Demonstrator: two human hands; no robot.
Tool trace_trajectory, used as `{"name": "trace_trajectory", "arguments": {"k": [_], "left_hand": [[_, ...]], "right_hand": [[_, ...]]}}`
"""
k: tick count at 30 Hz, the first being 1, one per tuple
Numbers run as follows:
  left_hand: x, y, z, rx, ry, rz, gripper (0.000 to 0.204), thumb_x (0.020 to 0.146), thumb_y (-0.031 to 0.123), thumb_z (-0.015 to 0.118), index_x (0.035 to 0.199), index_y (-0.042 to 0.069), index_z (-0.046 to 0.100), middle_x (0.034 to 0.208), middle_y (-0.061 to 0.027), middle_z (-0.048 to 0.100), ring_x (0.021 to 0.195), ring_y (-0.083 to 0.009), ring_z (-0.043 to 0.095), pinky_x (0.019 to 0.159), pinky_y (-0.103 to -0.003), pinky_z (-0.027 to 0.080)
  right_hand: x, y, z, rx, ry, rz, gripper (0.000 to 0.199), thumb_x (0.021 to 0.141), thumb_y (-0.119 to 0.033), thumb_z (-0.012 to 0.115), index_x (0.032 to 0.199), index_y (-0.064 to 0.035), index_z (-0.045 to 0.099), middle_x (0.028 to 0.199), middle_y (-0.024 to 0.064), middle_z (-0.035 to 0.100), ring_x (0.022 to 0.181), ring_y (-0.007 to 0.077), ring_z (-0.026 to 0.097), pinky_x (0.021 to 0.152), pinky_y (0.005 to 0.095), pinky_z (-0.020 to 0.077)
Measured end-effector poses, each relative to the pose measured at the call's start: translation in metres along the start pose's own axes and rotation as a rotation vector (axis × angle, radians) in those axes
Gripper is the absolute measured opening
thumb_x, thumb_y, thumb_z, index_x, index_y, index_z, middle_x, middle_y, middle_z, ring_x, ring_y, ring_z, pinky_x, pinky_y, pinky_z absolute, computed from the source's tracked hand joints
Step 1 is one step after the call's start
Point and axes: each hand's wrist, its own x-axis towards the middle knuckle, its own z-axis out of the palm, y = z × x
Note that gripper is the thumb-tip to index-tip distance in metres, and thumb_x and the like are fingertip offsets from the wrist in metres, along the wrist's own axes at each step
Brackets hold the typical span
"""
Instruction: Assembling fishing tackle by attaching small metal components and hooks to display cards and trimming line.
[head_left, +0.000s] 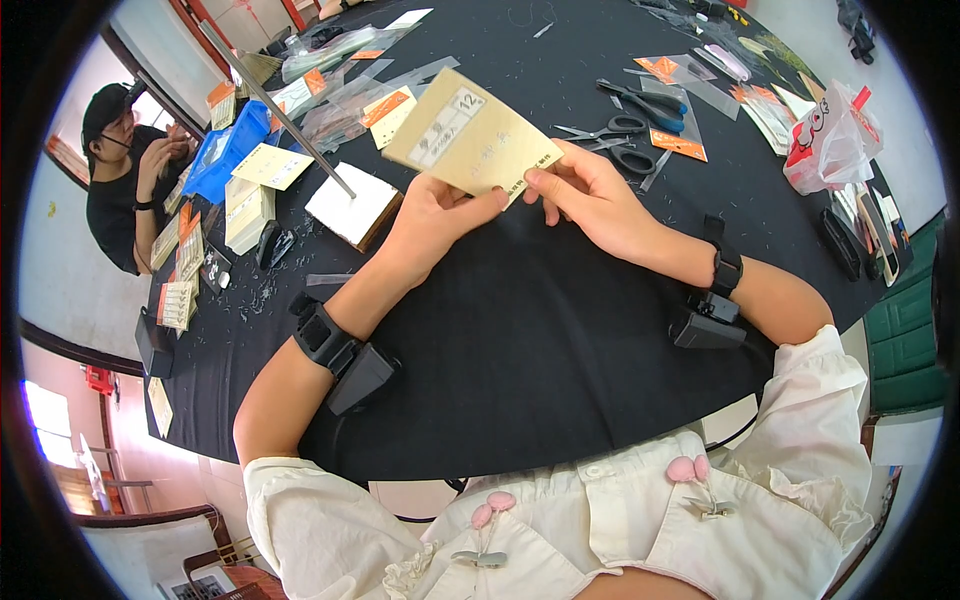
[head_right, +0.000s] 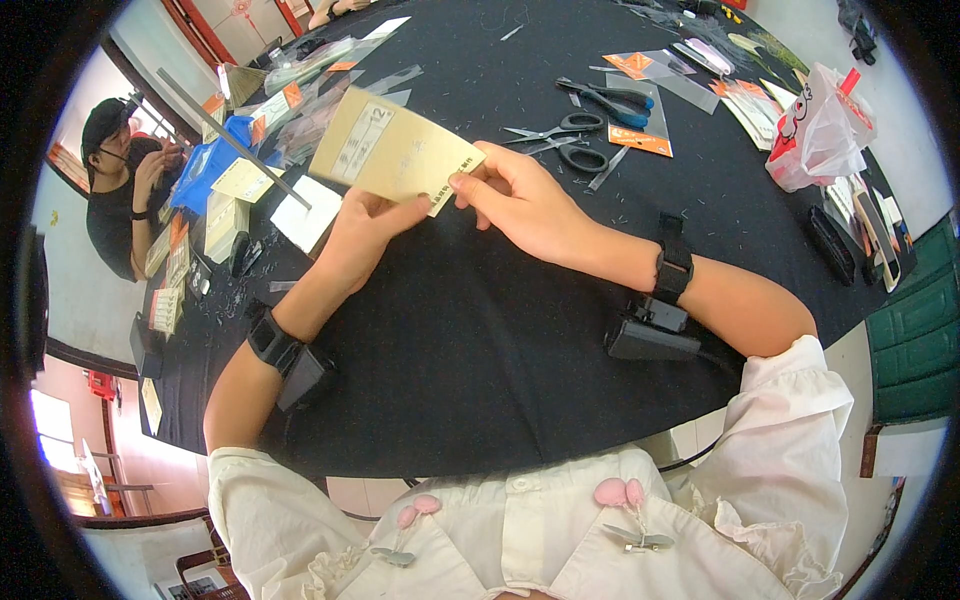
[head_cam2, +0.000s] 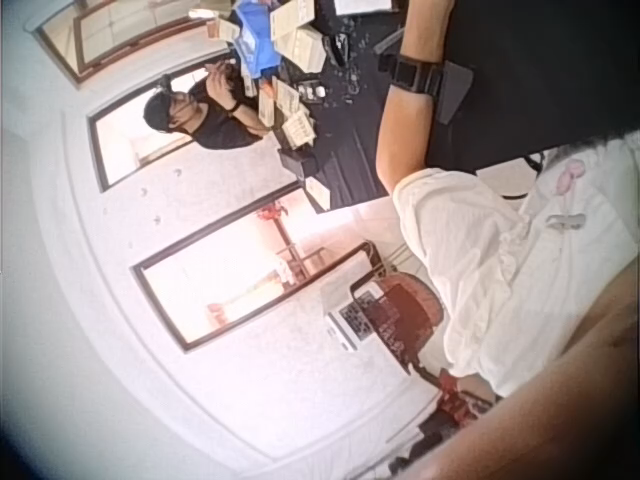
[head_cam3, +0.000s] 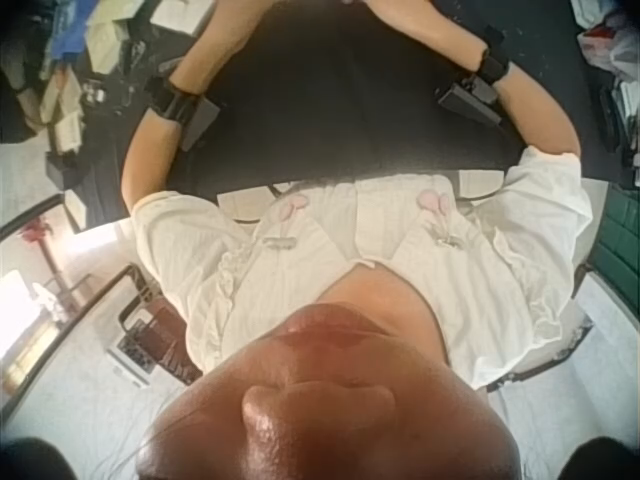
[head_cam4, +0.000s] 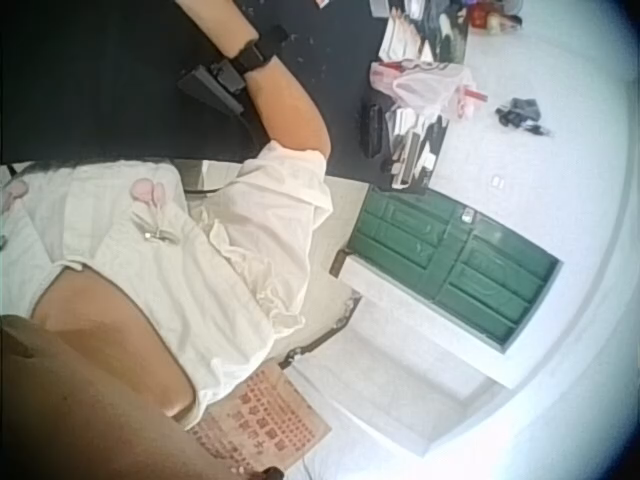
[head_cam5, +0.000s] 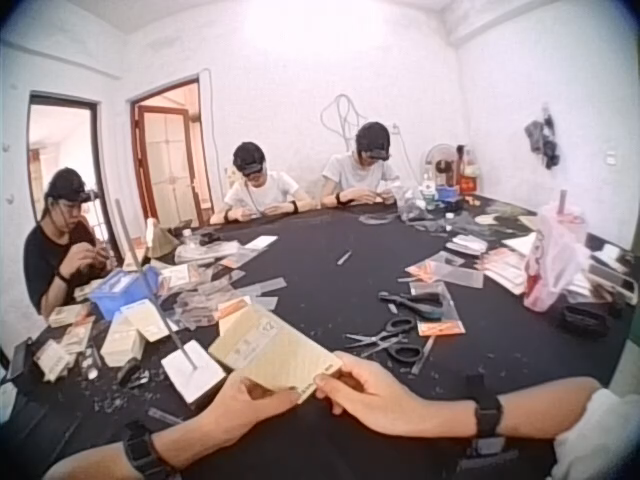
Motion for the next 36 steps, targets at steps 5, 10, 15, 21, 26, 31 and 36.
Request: {"name": "trace_trajectory", "arguments": {"k": [5,10,15,21,26,31,36], "left_hand": [[0.0059,-0.0061,-0.0064,-0.125,0.048,-0.02,0.025,0.086,0.018,0.065,0.104,0.002,0.063,0.091,-0.0009,0.062,0.072,-0.0037,0.046,0.064,-0.019,0.037],[0.0052,-0.0036,-0.0073,-0.092,0.096,-0.038,0.022,0.087,0.017,0.065,0.101,0.0,0.062,0.083,0.0007,0.059,0.068,-0.003,0.044,0.06,-0.019,0.034],[0.0058,-0.0021,-0.0036,-0.156,0.188,-0.033,0.018,0.087,0.013,0.065,0.098,0.0,0.06,0.079,0.0002,0.055,0.067,-0.0047,0.045,0.06,-0.019,0.037],[0.0061,-0.0045,-0.0073,-0.216,0.189,-0.033,0.016,0.087,0.013,0.065,0.098,0.002,0.061,0.085,-0.0029,0.061,0.075,-0.0079,0.054,0.069,-0.021,0.043],[0.0067,-0.0047,-0.0086,-0.205,0.147,-0.037,0.017,0.087,0.013,0.066,0.099,0.002,0.061,0.086,-0.0038,0.062,0.077,-0.0082,0.055,0.07,-0.021,0.044],[0.0063,-0.004,-0.0095,-0.191,0.125,-0.043,0.018,0.087,0.013,0.065,0.1,0.002,0.06,0.086,-0.0031,0.061,0.076,-0.0077,0.055,0.07,-0.021,0.044],[0.0069,-0.0055,-0.0098,-0.171,0.128,-0.052,0.017,0.088,0.014,0.064,0.1,0.003,0.06,0.085,-0.0023,0.061,0.076,-0.0073,0.055,0.069,-0.021,0.044]], "right_hand": [[-0.0021,-0.0018,0.001,0.0,0.0,-0.024,0.023,0.095,-0.025,0.052,0.098,-0.0022,0.054,0.083,0.0028,0.057,0.067,0.0063,0.051,0.059,0.0221,0.044],[-0.0007,-0.0016,-0.0019,0.046,0.079,-0.014,0.016,0.095,-0.022,0.053,0.102,-0.0073,0.053,0.084,0.0008,0.059,0.064,0.0042,0.049,0.058,0.0196,0.0397],[-0.0034,-0.0037,-0.0004,-0.049,0.117,-0.139,0.02,0.089,-0.01,0.055,0.108,-0.0047,0.049,0.082,0.0027,0.058,0.064,0.0059,0.052,0.055,0.0218,0.0417],[-0.0056,-0.007,-0.0008,-0.426,0.001,-0.282,0.048,0.078,-0.002,0.056,0.125,-0.0058,0.052,0.081,0.0061,0.059,0.06,0.0109,0.056,0.055,0.0249,0.0457],[-0.0057,-0.0045,0.0002,-0.461,0.008,-0.293,0.056,0.077,0.006,0.052,0.131,-0.0092,0.049,0.084,0.0016,0.056,0.059,0.0049,0.05,0.055,0.0214,0.0401],[-0.006,-0.0046,-0.0001,-0.451,-0.003,-0.29,0.058,0.077,0.006,0.052,0.133,-0.0099,0.048,0.085,0.0018,0.057,0.059,0.005,0.05,0.055,0.0214,0.0405],[-0.0065,-0.0056,0.0004,-0.431,-0.006,-0.266,0.058,0.077,0.006,0.052,0.133,-0.0098,0.048,0.085,0.0022,0.056,0.06,0.0049,0.051,0.056,0.0213,0.0405]]}}
